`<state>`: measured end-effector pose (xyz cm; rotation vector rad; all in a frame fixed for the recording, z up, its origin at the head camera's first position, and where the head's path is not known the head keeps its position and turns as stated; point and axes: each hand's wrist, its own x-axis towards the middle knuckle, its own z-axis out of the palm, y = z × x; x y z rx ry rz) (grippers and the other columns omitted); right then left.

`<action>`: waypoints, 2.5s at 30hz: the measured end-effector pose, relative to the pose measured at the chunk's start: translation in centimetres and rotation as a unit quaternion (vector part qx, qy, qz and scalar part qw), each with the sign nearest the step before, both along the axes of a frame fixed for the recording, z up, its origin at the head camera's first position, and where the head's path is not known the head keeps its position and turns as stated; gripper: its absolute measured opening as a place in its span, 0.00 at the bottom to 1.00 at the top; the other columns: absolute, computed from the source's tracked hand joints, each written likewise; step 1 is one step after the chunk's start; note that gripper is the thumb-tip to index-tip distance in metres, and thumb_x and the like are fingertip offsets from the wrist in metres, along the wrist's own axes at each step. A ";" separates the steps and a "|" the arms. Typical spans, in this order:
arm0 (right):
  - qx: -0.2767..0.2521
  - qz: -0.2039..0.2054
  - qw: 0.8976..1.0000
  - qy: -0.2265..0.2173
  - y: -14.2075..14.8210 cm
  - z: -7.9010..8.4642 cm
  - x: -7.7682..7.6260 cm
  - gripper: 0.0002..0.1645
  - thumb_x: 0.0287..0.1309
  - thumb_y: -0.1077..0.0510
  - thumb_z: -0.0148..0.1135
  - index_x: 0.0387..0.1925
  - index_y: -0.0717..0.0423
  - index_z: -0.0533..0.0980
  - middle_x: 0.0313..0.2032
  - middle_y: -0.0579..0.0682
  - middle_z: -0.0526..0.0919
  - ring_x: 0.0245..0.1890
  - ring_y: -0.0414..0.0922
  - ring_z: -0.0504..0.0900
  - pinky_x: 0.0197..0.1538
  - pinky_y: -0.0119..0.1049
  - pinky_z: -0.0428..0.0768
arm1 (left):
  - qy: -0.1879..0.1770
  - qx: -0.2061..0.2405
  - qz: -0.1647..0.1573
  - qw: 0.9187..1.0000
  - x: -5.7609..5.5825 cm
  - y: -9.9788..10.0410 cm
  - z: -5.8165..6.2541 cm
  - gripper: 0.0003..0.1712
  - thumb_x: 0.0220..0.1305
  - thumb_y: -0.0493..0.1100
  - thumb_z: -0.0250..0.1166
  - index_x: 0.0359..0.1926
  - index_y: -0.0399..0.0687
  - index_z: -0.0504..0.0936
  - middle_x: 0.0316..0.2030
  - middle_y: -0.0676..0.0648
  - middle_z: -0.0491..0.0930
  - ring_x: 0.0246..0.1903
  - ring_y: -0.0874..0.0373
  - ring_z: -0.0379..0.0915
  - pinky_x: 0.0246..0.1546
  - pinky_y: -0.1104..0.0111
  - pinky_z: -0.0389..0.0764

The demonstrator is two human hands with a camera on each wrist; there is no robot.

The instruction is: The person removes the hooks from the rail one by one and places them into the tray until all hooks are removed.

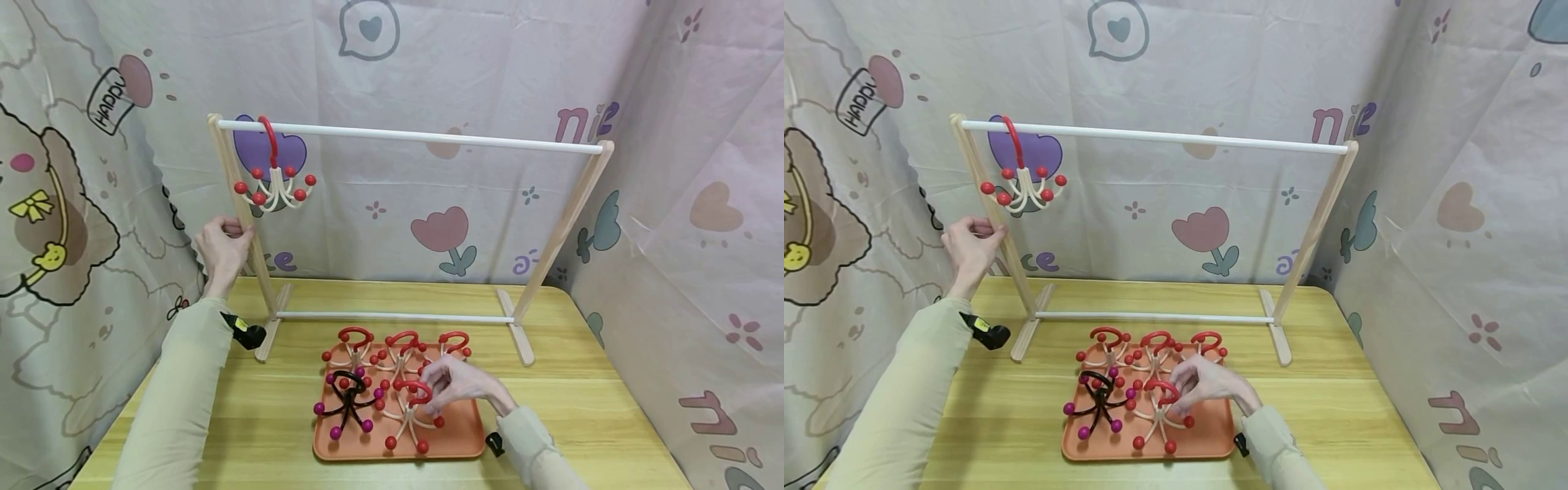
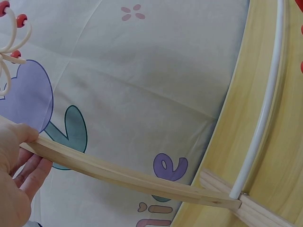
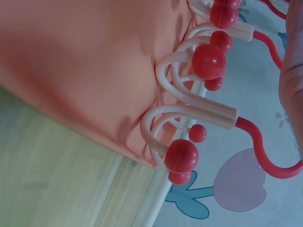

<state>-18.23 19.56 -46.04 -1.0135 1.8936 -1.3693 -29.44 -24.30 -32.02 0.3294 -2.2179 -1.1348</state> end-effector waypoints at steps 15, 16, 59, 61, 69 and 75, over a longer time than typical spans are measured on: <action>0.008 -0.012 1.000 -0.006 0.3 0.2 -0.2 0.16 0.53 0.63 0.74 0.38 0.71 0.78 0.27 0.72 0.83 0.21 0.33 0.83 0.27 0.60 0.82 | 0.002 0.000 -0.001 1.000 0.0 0.0 0.0 0.17 0.64 0.45 0.67 0.46 0.37 0.83 0.37 0.44 0.82 0.24 0.76 0.65 0.32 0.78 0.68; -0.001 -0.008 1.000 -0.002 0.3 0.1 -0.3 0.16 0.54 0.63 0.74 0.38 0.71 0.78 0.27 0.72 0.82 0.20 0.32 0.82 0.26 0.62 0.81 | 0.002 0.001 -0.001 1.000 0.0 0.0 0.0 0.16 0.64 0.45 0.67 0.46 0.37 0.83 0.37 0.45 0.82 0.24 0.76 0.65 0.33 0.78 0.68; -0.143 -0.245 0.941 0.186 -9.0 15.8 -9.5 0.11 0.67 0.64 0.61 0.47 0.67 0.80 0.23 0.46 0.82 0.19 0.44 0.77 0.25 0.34 0.78 | -0.005 -0.008 -0.004 1.000 0.1 0.0 0.1 0.18 0.64 0.46 0.67 0.48 0.37 0.84 0.38 0.42 0.83 0.23 0.75 0.65 0.27 0.80 0.68; -0.156 -0.255 0.935 0.190 -10.2 16.9 -10.0 0.11 0.67 0.64 0.60 0.47 0.67 0.80 0.23 0.44 0.82 0.19 0.43 0.77 0.26 0.33 0.77 | -0.001 -0.011 -0.004 1.000 0.1 0.0 0.1 0.17 0.64 0.46 0.67 0.47 0.36 0.84 0.38 0.41 0.83 0.23 0.75 0.65 0.27 0.80 0.67; -0.192 -0.295 0.918 0.183 -15.8 20.9 -11.2 0.12 0.66 0.64 0.62 0.48 0.67 0.80 0.25 0.45 0.82 0.19 0.39 0.77 0.28 0.38 0.79 | 0.003 -0.015 -0.004 1.000 0.2 0.0 0.1 0.17 0.64 0.46 0.67 0.46 0.36 0.84 0.38 0.40 0.83 0.23 0.75 0.64 0.28 0.79 0.67; -0.189 -0.327 0.905 0.197 -20.0 23.2 -11.8 0.15 0.65 0.62 0.64 0.50 0.66 0.80 0.33 0.59 0.86 0.20 0.39 0.79 0.31 0.43 0.83 | 0.005 -0.019 -0.006 1.000 0.1 -0.1 0.0 0.17 0.64 0.46 0.67 0.46 0.36 0.85 0.37 0.40 0.84 0.23 0.74 0.64 0.28 0.79 0.67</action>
